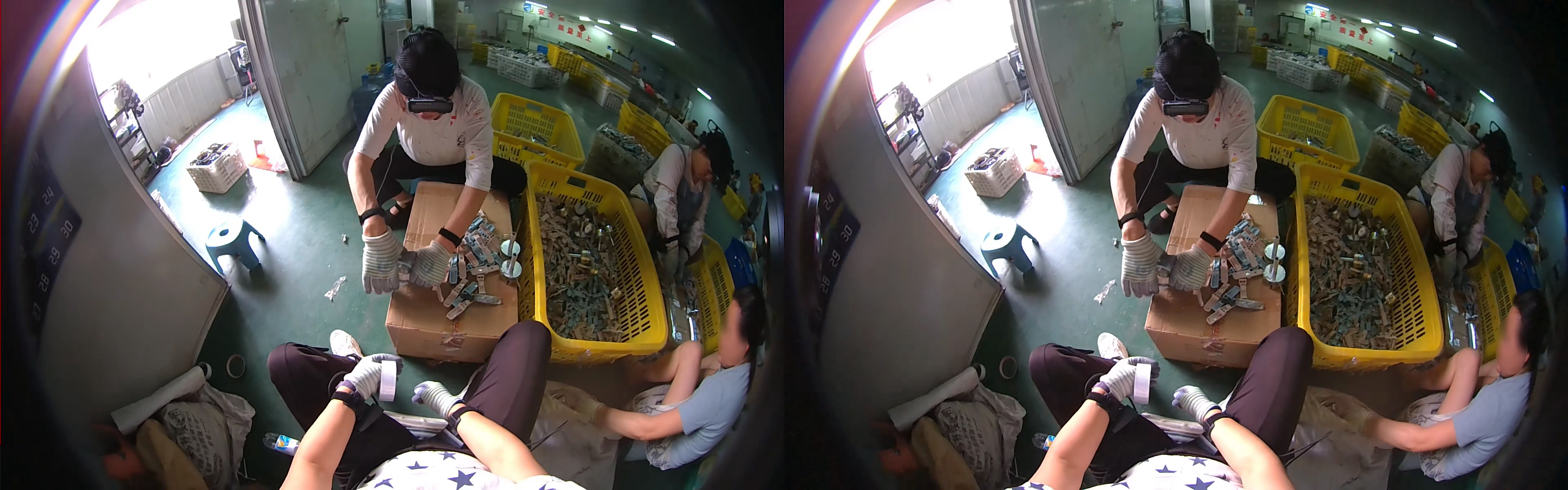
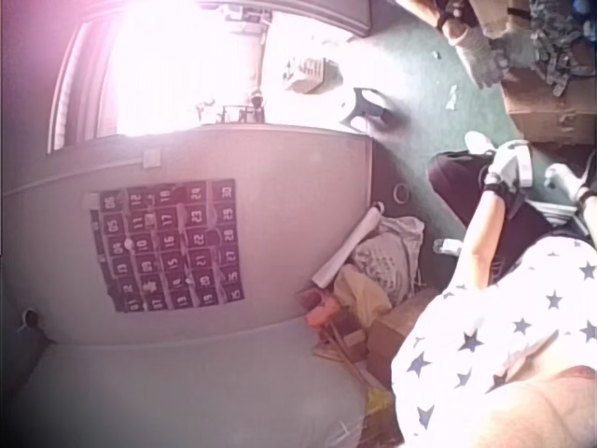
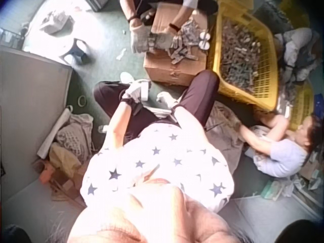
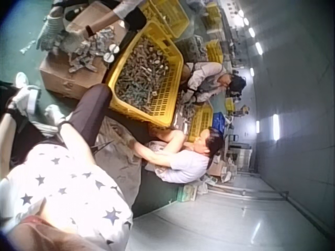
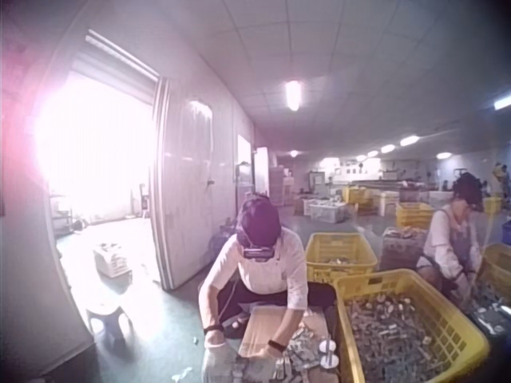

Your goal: Sort small metal components into organized piles on a cardboard box.

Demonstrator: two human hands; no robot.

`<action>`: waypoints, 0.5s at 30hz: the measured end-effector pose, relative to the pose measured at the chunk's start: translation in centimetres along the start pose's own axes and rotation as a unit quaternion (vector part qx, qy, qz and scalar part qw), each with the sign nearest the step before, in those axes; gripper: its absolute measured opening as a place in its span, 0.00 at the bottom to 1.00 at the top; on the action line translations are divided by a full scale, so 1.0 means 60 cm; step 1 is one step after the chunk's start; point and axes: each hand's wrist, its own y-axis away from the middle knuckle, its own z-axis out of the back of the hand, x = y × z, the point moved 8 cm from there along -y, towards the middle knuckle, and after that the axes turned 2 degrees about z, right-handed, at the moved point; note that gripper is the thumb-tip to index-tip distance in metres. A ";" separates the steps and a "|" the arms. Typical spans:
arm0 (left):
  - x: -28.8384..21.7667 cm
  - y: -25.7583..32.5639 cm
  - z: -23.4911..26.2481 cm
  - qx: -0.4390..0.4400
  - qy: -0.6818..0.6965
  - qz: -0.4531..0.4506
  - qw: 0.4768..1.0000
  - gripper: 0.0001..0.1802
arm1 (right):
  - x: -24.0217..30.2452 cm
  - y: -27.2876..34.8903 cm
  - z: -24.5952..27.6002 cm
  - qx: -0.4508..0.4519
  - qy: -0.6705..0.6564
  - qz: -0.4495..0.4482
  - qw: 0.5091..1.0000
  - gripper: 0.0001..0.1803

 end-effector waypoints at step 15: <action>-0.033 -0.036 -0.024 -0.017 0.052 -0.024 0.998 0.10 | -0.073 -0.048 0.035 0.014 -0.051 0.028 0.998 0.10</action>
